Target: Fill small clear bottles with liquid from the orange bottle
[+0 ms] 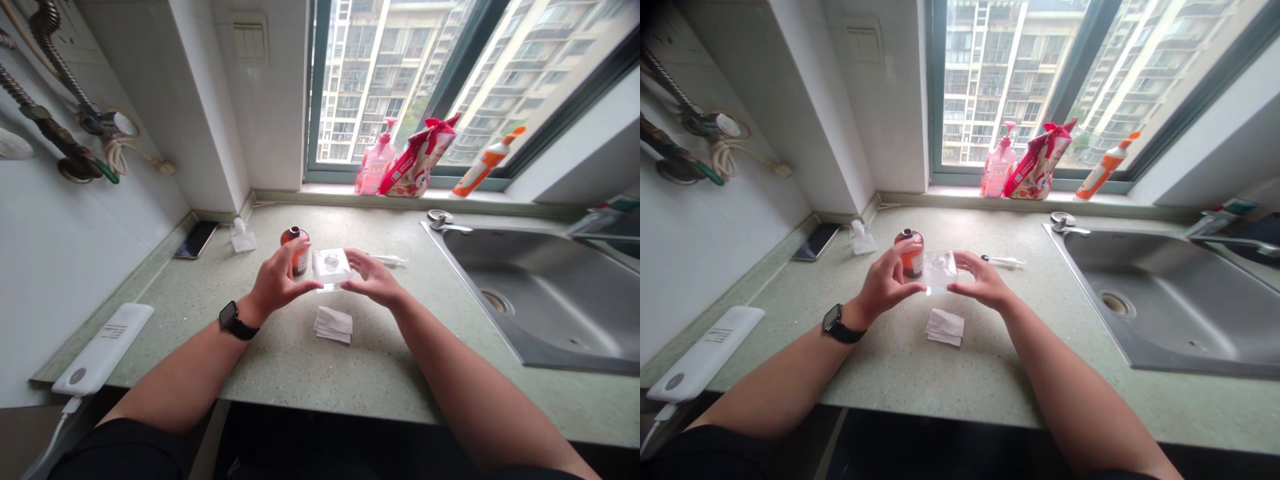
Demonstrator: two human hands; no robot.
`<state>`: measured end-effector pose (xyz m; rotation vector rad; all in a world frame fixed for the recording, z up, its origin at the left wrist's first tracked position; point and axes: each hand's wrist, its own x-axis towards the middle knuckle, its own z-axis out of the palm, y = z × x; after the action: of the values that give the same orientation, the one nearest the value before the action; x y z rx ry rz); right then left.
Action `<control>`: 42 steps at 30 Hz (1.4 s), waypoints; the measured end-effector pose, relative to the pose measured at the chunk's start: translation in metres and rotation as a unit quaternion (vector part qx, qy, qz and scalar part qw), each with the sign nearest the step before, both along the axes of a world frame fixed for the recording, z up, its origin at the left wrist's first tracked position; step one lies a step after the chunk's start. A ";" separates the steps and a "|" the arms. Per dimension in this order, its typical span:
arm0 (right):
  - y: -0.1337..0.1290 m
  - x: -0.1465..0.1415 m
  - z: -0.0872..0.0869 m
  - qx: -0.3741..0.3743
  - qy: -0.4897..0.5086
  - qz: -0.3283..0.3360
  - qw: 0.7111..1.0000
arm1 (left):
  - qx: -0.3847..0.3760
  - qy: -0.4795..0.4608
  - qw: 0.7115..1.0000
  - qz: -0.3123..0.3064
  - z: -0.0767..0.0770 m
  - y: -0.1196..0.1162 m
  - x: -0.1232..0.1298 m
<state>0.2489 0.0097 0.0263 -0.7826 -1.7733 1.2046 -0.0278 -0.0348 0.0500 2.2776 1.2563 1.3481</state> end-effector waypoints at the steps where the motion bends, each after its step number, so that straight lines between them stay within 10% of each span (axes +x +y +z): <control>1: 0.001 0.001 0.000 0.000 0.002 -0.006 1.000 | 0.009 -0.022 1.000 0.016 0.002 0.003 -0.005; 6: 0.009 0.007 -0.003 -0.009 0.018 -0.049 0.999 | 0.028 -0.118 0.982 0.146 -0.004 0.033 -0.031; 15: 0.014 0.010 0.001 -0.043 0.053 -0.106 0.992 | -0.182 -0.103 0.977 -0.053 -0.043 0.062 -0.034; 20: 0.017 0.012 -0.002 -0.036 0.035 -0.144 0.988 | -0.195 -0.126 0.972 -0.044 -0.046 0.060 -0.029; 42: 0.016 0.025 -0.001 0.325 -0.119 -0.295 0.891 | -0.027 0.128 0.989 0.062 -0.012 0.024 -0.009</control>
<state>0.2742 0.0255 0.0258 -0.9735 -1.7741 0.0911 -0.0370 -0.0107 0.0382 2.4295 1.5178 1.0667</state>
